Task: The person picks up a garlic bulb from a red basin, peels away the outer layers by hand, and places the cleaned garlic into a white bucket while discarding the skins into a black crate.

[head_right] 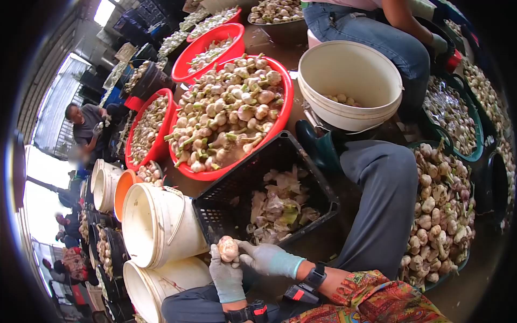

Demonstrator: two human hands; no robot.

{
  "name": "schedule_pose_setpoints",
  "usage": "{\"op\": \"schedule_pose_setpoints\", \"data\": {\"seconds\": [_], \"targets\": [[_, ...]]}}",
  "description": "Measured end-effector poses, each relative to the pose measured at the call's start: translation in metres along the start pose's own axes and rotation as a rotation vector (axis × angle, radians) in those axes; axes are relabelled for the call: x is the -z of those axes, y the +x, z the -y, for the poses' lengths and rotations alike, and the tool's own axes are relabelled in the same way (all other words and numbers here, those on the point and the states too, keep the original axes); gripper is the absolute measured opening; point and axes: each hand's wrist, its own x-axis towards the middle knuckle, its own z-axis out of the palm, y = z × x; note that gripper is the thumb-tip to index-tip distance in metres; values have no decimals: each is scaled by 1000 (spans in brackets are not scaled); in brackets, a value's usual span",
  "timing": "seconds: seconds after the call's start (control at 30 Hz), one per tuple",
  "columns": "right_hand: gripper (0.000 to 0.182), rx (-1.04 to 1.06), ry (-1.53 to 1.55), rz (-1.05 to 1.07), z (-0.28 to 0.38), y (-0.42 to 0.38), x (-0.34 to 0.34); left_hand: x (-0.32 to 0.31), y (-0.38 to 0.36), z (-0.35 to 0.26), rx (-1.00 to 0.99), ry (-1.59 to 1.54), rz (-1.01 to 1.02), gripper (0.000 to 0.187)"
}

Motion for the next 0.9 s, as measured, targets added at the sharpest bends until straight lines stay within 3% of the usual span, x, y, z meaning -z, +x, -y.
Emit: {"op": "schedule_pose_setpoints", "data": {"seconds": [0.03,0.1,0.2,0.27,0.37,0.5,0.57,0.63,0.67,0.7,0.77,0.8,0.9], "targets": [[46,25,-10,9,2,0,-6,7,-6,0,-30,9,-60,36],[44,48,-26,15,5,-2,-11,21,-8,1,-9,-8,5,35],[40,-41,-5,2,11,-6,-10,20,-7,6,-33,-3,-54,36],[36,35,77,-93,7,-9,-14,15,-6,6,-24,-69,-106,36],[32,13,275,-151,8,-8,-13,26,-1,5,30,-79,-25,36],[33,-305,780,165,19,-12,16,26,-5,1,87,-143,-54,36],[35,-282,582,236,-9,-2,28,37,1,5,171,-239,-10,35],[41,-14,-149,-120,-2,1,37,40,5,9,254,-262,-7,35],[48,-83,-153,-114,11,-2,39,37,6,10,255,-243,28,39],[43,111,-189,-158,6,1,32,35,7,13,269,-244,26,39],[39,-6,-263,-30,1,7,19,33,7,17,267,-189,-27,37],[30,26,-280,-79,0,6,15,20,1,14,236,-145,66,39],[26,13,-221,-78,-9,8,13,21,4,22,119,74,-4,45]]}}
